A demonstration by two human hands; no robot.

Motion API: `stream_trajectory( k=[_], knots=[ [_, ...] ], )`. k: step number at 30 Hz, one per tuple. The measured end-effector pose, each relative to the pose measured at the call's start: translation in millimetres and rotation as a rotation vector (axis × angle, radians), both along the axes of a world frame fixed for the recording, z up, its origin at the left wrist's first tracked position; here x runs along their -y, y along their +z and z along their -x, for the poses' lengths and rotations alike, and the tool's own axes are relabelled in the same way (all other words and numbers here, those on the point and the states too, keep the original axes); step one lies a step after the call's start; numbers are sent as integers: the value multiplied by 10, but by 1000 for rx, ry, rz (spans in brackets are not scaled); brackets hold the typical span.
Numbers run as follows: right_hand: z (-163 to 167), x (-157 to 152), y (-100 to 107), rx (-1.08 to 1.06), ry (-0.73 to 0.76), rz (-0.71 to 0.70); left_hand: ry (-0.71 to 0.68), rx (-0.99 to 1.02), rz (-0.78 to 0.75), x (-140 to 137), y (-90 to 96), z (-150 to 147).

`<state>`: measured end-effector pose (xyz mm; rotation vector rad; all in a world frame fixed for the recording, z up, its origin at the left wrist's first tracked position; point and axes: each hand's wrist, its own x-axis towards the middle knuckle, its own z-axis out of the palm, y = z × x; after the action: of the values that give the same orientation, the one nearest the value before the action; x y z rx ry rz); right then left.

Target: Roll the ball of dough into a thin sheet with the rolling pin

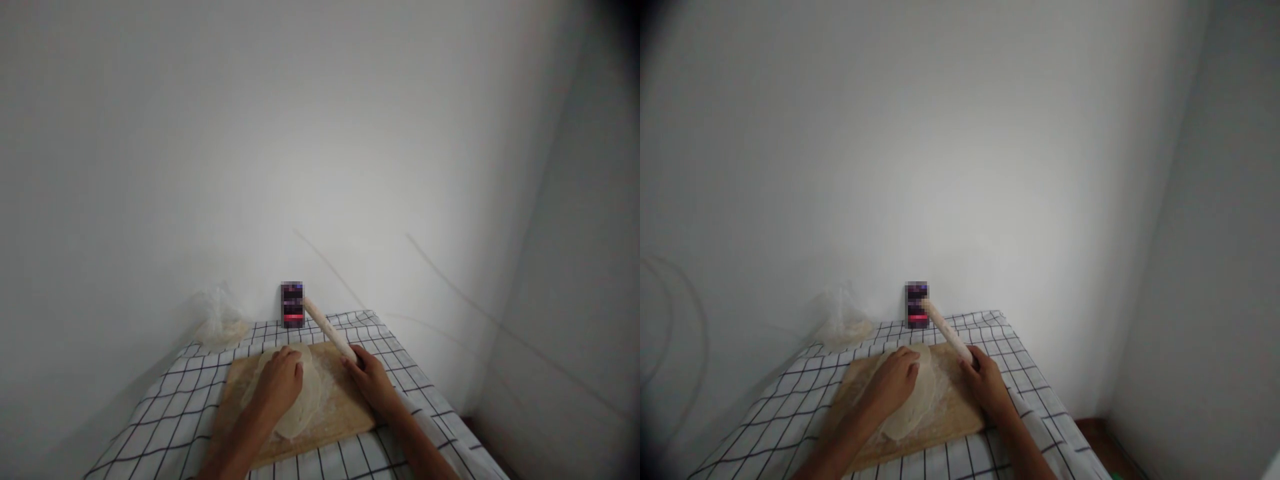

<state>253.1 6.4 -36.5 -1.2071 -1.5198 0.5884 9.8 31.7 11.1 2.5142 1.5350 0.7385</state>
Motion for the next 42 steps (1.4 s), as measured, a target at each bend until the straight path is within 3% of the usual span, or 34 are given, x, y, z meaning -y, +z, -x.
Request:
stream_trajectory(
  k=[13,17,22,26,31,33,36,39,42],
  knots=[
    [8,-42,-33,-41,-35,-3,-233,128,15,262,95,162],
    [-7,-34,-40,-34,-36,-1,-105,172,-37,596,72,342],
    [-32,-70,-84,-38,-14,21,-177,108,155,990,-49,666],
    [-37,-87,-111,-49,-15,33,-158,129,180,887,63,676],
    [-31,-75,-92,-63,-30,24,-6,-84,22,423,426,226],
    [-36,-71,-76,-65,-39,19,-75,-155,27,254,530,-17],
    [-49,-70,-56,-71,-41,12,-365,-305,76,102,634,-280],
    [-59,-84,-51,-84,-29,11,-630,-456,144,67,729,-313],
    [-61,-108,-57,-107,-16,19,-716,-570,163,55,838,-190]
  ],
)
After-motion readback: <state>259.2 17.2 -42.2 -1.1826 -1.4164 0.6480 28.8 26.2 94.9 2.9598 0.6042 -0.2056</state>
